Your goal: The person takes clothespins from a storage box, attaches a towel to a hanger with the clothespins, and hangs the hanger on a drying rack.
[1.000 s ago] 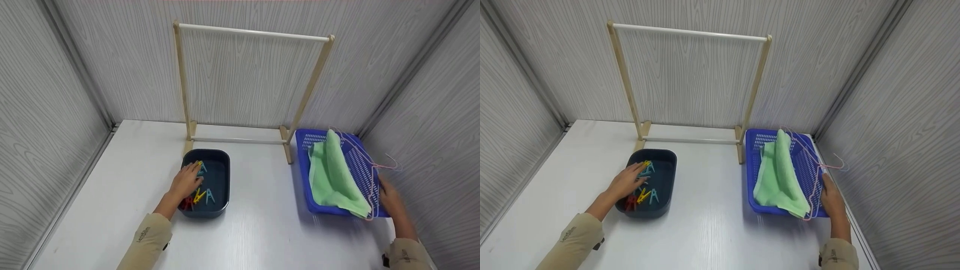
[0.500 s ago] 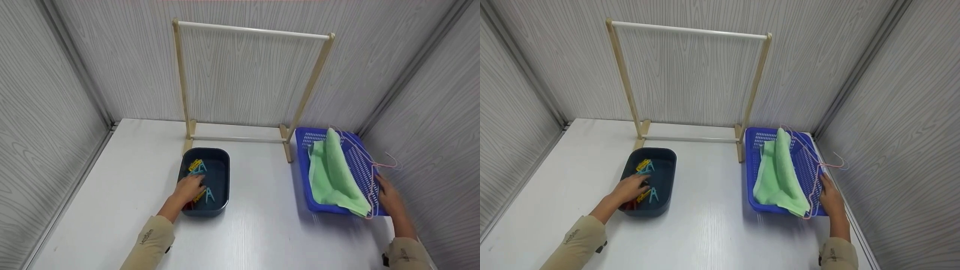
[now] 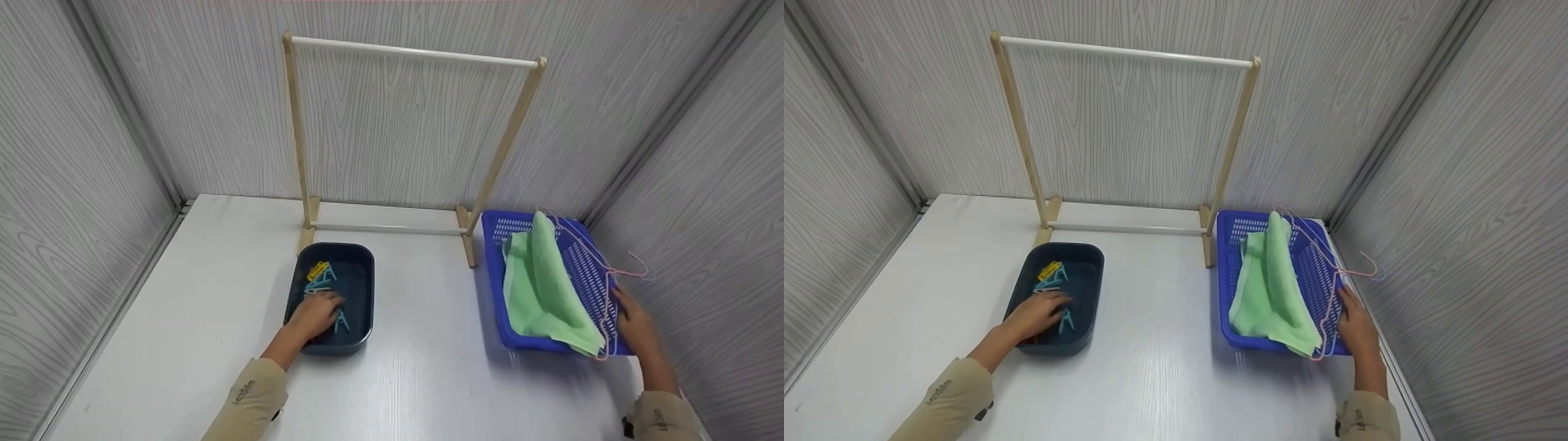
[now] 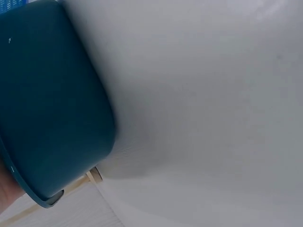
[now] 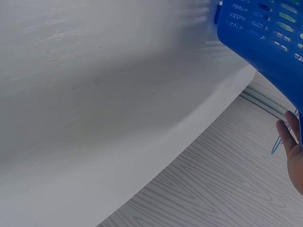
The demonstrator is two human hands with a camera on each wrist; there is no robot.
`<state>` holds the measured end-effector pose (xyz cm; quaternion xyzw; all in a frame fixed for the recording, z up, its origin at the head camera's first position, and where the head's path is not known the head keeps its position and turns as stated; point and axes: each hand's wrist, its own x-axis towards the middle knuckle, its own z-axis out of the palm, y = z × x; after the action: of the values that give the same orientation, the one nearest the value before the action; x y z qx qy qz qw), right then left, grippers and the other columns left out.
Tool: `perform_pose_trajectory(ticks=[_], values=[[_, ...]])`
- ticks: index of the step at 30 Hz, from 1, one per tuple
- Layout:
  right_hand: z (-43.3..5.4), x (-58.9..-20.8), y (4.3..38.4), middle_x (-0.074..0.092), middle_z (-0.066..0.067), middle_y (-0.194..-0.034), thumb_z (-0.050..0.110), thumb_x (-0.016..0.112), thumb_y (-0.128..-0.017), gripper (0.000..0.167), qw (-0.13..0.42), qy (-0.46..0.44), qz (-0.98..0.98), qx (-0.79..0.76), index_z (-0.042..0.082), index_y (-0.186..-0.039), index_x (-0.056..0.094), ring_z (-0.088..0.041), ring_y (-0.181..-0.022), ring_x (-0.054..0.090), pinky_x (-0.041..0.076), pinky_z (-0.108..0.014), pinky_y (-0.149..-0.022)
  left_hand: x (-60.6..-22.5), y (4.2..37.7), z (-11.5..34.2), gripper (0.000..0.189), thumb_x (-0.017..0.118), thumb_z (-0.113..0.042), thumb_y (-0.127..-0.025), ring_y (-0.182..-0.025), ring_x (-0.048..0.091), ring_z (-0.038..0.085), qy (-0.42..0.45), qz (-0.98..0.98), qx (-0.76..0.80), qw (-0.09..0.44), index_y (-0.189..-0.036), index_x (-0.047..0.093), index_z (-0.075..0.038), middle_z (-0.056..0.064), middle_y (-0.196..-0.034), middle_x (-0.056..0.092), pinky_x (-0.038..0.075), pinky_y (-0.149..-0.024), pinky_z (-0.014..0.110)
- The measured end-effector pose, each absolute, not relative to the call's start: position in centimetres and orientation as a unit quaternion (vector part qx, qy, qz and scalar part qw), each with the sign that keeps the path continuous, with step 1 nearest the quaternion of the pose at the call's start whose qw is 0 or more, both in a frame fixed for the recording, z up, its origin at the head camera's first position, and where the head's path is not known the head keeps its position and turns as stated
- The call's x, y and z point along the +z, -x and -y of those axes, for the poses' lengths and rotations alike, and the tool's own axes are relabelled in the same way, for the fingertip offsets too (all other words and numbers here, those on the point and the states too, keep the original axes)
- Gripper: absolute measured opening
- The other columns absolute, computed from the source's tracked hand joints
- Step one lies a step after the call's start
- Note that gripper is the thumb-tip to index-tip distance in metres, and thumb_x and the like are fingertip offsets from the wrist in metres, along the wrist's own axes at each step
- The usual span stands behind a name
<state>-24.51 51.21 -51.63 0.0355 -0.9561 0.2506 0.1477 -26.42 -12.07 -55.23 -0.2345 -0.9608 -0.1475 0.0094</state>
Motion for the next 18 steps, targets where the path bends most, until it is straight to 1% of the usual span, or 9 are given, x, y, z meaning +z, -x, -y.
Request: perform_pose_trajectory(ticks=[5, 11, 15, 18], values=[[-51.19, -51.51, 24.64, 0.031, -0.033, -0.135, -0.006, 0.033, -0.089, 0.041, 0.139, -0.034, 0.956, 0.255, -0.012, -0.129, 0.04, -0.053, -0.121, 0.027, 0.021, -0.061, -0.096, -55.55, 26.36, 12.41, 0.03, 0.061, -0.001, -0.085, -0.111, 0.051, 0.03, 0.297, 0.943, -0.146, 0.024, -0.116, 0.061, -0.001, 0.013, -0.118, 0.058, 0.036, -0.096, 0.046], [-51.09, -51.2, 24.48, 0.027, -0.031, -0.139, -0.002, 0.031, -0.092, 0.043, 0.114, -0.02, 0.959, 0.26, -0.009, -0.134, 0.036, -0.053, -0.123, 0.024, 0.019, -0.063, -0.096, -55.29, 26.71, 12.5, 0.032, 0.063, 0.006, -0.079, -0.108, 0.053, 0.027, 0.359, 0.929, -0.088, 0.018, -0.109, 0.065, -0.004, 0.008, -0.113, 0.061, 0.037, -0.095, 0.044], [-51.1, -51.14, 24.27, 0.023, -0.029, -0.142, -0.001, 0.029, -0.093, 0.044, 0.095, -0.011, 0.959, 0.265, -0.009, -0.136, 0.033, -0.053, -0.124, 0.021, 0.017, -0.064, -0.096, -55.22, 26.75, 12.46, 0.032, 0.067, 0.006, -0.076, -0.105, 0.054, 0.025, 0.397, 0.916, -0.063, 0.012, -0.104, 0.069, -0.007, 0.004, -0.108, 0.064, 0.039, -0.093, 0.044], [-51.1, -51.25, 24.36, 0.024, -0.03, -0.141, -0.002, 0.029, -0.092, 0.044, 0.103, -0.016, 0.958, 0.267, -0.01, -0.134, 0.035, -0.052, -0.124, 0.022, 0.017, -0.064, -0.097, -55.33, 26.71, 12.51, 0.029, 0.07, 0.003, -0.074, -0.104, 0.055, 0.025, 0.414, 0.908, -0.057, 0.014, -0.101, 0.071, -0.009, 0.002, -0.103, 0.066, 0.04, -0.091, 0.044]])
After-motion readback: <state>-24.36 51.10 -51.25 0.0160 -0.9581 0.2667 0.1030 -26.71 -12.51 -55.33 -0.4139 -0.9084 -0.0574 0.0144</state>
